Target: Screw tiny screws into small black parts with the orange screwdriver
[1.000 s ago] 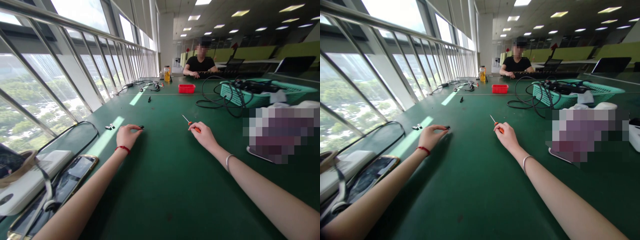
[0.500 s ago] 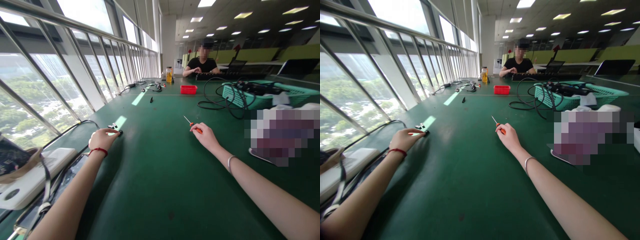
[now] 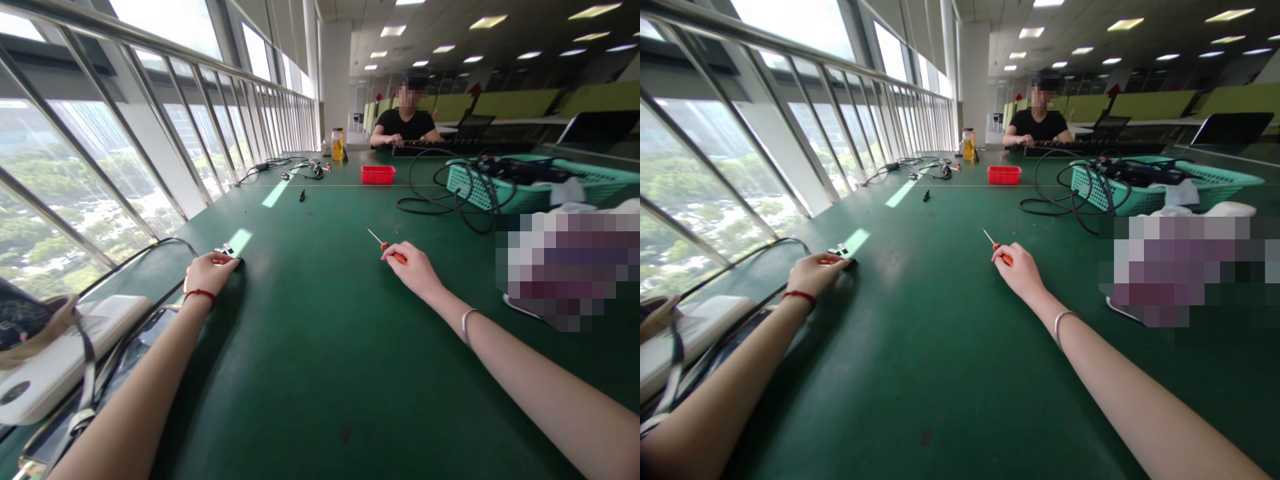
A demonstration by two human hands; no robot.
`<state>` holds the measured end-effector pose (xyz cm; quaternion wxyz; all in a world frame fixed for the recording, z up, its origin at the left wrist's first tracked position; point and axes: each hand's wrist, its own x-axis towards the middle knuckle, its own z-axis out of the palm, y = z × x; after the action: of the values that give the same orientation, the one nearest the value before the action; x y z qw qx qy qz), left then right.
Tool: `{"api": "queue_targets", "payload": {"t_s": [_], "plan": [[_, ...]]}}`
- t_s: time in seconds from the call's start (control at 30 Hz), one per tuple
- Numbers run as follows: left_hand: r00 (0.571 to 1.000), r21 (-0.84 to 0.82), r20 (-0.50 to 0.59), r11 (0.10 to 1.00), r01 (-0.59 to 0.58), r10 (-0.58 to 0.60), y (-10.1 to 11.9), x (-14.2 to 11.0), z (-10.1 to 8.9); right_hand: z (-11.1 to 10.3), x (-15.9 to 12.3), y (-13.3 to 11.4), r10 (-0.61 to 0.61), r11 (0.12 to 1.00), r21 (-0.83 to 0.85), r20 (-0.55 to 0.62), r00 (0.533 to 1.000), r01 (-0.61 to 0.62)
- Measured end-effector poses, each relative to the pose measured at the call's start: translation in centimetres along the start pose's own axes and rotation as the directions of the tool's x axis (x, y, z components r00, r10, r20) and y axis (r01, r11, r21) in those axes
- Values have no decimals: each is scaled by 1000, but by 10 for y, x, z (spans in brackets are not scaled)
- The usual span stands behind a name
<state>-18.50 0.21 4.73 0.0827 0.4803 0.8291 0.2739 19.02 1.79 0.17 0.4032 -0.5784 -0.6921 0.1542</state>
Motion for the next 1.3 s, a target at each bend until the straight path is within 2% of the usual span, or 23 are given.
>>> {"api": "queue_targets", "payload": {"t_s": [0.7, 1.03, 1.3], "plan": [[999, 77, -34, 997, 1, 2, 1, -5, 4, 1, 0, 1, -4, 1000, -2, -8, 1000, 4], [1000, 62, 3, 998, -9, 9, 3, -8, 1, 0, 0, 1, 15, 1000, -12, 20, 1000, -15], [999, 78, -34, 997, 24, -22, 2, -3, 6, 1, 0, 1, 12, 1000, -13, 13, 1000, -12]]}}
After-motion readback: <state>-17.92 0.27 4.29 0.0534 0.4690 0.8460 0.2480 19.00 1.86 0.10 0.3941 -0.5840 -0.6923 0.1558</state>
